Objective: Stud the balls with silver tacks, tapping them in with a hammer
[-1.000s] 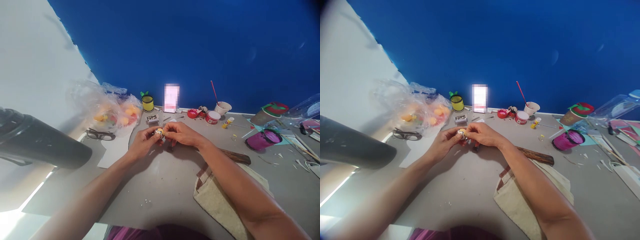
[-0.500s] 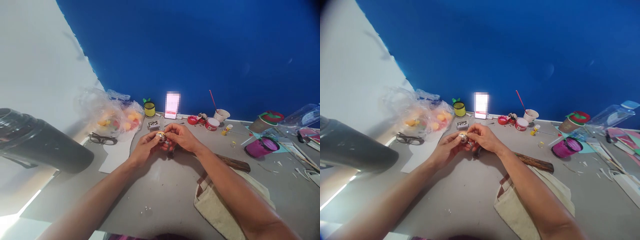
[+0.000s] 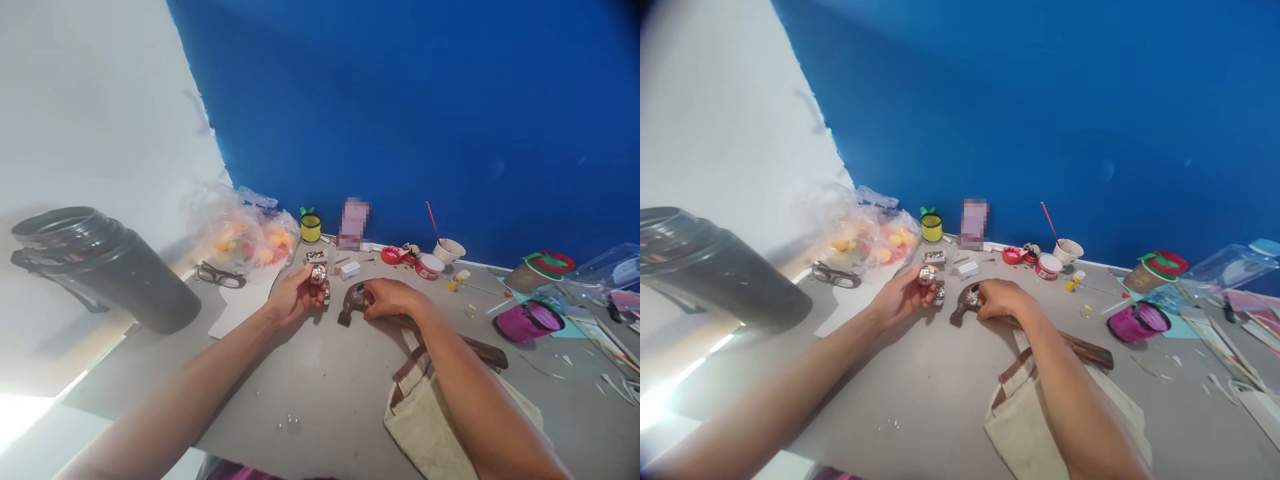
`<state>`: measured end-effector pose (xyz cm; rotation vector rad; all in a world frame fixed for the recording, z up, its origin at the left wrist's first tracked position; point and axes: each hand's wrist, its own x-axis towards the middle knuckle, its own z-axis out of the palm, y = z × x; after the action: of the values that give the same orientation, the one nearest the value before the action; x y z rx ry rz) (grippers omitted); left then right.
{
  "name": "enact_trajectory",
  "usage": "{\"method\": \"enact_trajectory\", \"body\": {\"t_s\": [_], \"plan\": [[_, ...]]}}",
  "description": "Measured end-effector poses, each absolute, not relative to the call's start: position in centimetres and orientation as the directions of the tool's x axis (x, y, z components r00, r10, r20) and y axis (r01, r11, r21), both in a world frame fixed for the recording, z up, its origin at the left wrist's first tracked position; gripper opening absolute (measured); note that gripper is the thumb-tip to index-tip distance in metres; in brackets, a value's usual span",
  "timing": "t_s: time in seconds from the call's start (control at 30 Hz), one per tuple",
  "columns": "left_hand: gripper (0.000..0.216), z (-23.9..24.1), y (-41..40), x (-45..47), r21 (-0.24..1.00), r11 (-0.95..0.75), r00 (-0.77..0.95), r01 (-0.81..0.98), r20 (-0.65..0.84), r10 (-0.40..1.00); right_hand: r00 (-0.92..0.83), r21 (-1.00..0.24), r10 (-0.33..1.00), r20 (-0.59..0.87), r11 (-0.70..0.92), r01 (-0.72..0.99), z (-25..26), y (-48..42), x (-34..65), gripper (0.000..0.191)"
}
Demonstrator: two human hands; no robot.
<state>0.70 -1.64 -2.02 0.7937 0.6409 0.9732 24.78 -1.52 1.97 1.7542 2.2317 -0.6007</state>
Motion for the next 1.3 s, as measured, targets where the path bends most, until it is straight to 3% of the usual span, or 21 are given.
{"method": "enact_trajectory", "body": {"t_s": [0.1,0.2,0.3,0.43,0.63,0.73,0.83,0.93,1.03,1.17,1.3], "plan": [[0.032,-2.1,-1.6,0.8,0.835,0.319,0.378,-0.447,-0.147,0.914,-0.257,-0.161,0.922,-0.288,0.218,0.963,3.6,-2.0,25.2,0.007],[0.036,-2.3,-1.5,0.9,0.855,0.293,0.350,-0.428,-0.142,0.926,-0.255,-0.143,0.961,0.104,0.268,0.953,5.0,-2.7,25.0,0.009],[0.039,-2.3,-1.6,1.1,0.878,0.263,0.328,-0.399,-0.131,0.936,-0.224,-0.209,0.862,0.455,0.347,0.914,5.0,-3.3,23.9,0.023],[0.040,-2.1,-1.9,1.0,0.905,0.220,0.335,-0.364,-0.094,0.938,-0.292,-0.273,0.797,0.529,0.486,0.830,3.9,-3.7,22.5,0.035],[0.044,-2.1,-2.0,1.0,0.927,0.209,0.341,-0.312,-0.096,0.935,-0.257,-0.246,0.756,0.602,0.481,0.841,3.8,-4.2,22.2,0.031],[0.044,-2.5,-1.9,1.0,0.914,0.217,0.351,-0.344,-0.089,0.932,-0.315,-0.281,0.786,0.532,0.515,0.810,3.8,-4.1,21.8,0.029],[0.044,-2.6,-2.0,1.0,0.910,0.260,0.354,-0.324,-0.138,0.925,-0.276,-0.385,0.883,0.380,0.422,0.821,4.0,-3.6,22.1,0.008],[0.045,-2.3,-2.0,1.1,0.913,0.258,0.329,-0.316,-0.149,0.932,-0.236,-0.562,0.959,0.156,0.282,0.778,3.9,-2.6,23.7,0.020],[0.045,-1.8,-2.0,1.2,0.896,0.232,0.286,-0.379,-0.125,0.950,-0.328,-0.681,0.938,-0.109,0.170,0.712,2.9,-1.4,25.6,0.025],[0.044,-1.7,-2.0,1.2,0.886,0.222,0.223,-0.408,-0.139,0.965,-0.409,-0.611,0.827,-0.385,0.104,0.785,0.9,-0.2,26.5,0.022],[0.044,-1.7,-2.0,1.1,0.892,0.238,0.214,-0.385,-0.165,0.963,-0.347,-0.432,0.829,-0.439,0.144,0.890,1.2,-1.1,25.4,0.027]]}}
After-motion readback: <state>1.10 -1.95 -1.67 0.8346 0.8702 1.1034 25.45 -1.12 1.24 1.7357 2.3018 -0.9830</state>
